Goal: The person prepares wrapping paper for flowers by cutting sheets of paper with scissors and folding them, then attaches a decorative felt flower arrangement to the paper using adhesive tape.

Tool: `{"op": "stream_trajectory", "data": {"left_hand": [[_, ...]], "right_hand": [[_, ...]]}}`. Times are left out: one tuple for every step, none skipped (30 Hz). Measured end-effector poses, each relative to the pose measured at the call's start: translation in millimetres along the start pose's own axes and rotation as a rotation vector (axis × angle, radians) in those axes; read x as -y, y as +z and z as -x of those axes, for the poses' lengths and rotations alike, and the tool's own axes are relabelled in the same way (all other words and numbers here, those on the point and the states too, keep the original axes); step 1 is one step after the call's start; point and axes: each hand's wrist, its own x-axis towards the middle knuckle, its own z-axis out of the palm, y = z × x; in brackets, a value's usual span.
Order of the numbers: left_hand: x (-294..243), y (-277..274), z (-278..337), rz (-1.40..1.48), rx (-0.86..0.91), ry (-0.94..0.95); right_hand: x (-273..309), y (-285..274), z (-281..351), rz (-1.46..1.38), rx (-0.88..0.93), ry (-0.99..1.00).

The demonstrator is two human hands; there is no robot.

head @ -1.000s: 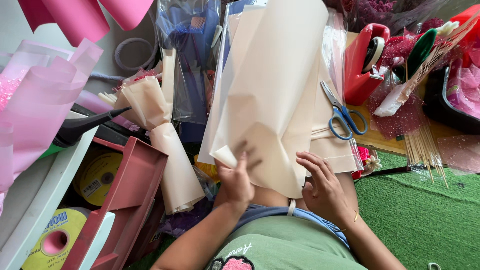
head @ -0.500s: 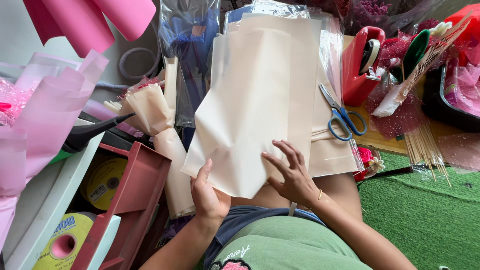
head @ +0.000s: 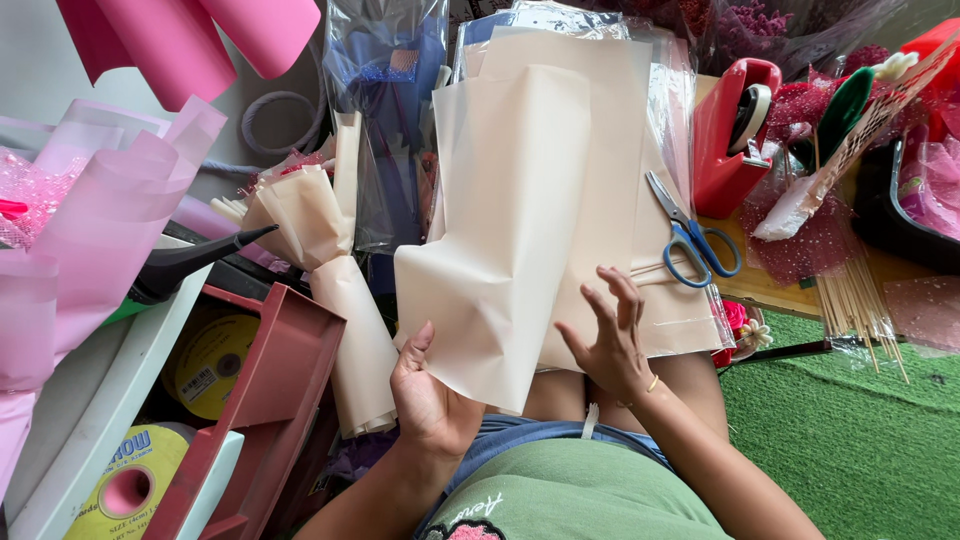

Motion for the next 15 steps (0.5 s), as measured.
{"op": "stream_trajectory", "data": {"left_hand": [[0.3, -1.3, -1.5, 0.029, -0.003, -0.045], [-0.1, -5.0, -2.1, 0.028, -0.003, -0.046], [-1.2, -8.1, -2.9, 0.076, 0.046, -0.103], [-2.3, -11.2, -3.8, 0.124, 0.094, -0.159], [-2.8, -12.7, -5.1, 0.121, 0.092, -0.160], [-3.4, -14.4, -6.4, 0.182, 0.153, -0.199], [-3.2, -16.3, -7.8, 0.245, 0.214, -0.238], [-2.5, -17.4, -10.0, 0.244, 0.212, -0.239], [-2.0, -18.4, -12.3, 0.283, 0.241, -0.261], [-1.9, -19.5, -14.6, 0.322, 0.271, -0.283], [-3.5, -21.5, -15.4, 0.324, 0.271, -0.280], [-5.2, -23.4, -16.2, 0.337, 0.259, -0.253], [-6.9, -25.6, -17.1, 0.349, 0.246, -0.226], [-9.3, -24.3, -16.4, 0.352, 0.246, -0.224], [-11.3, -23.6, -15.2, 0.339, 0.250, -0.223]], "right_hand": [[-3.9, 3.7, -1.0, 0.012, -0.071, 0.026], [-6.7, 5.1, -5.5, 0.014, -0.072, 0.027], [-9.3, 7.2, -10.7, 0.075, -0.016, 0.036], [-11.9, 9.2, -16.0, 0.137, 0.039, 0.045], [-10.2, 12.4, -22.7, 0.136, 0.037, 0.048], [-8.5, 15.9, -29.5, 0.098, -0.001, 0.025], [-7.3, 18.6, -36.0, 0.060, -0.036, 0.000], [-7.1, 19.6, -36.0, 0.060, -0.036, 0.002], [-7.1, 21.0, -36.7, -0.098, -0.126, 0.043], [-6.9, 22.5, -37.5, -0.256, -0.215, 0.084], [-8.7, 18.6, -40.4, -0.257, -0.213, 0.081], [-10.6, 14.8, -43.3, -0.194, -0.254, 0.035], [-12.4, 10.9, -45.9, -0.131, -0.294, -0.011], [-15.9, 12.0, -47.4, -0.132, -0.292, -0.013], [-18.5, 11.8, -46.0, -0.140, -0.240, -0.039]]}}
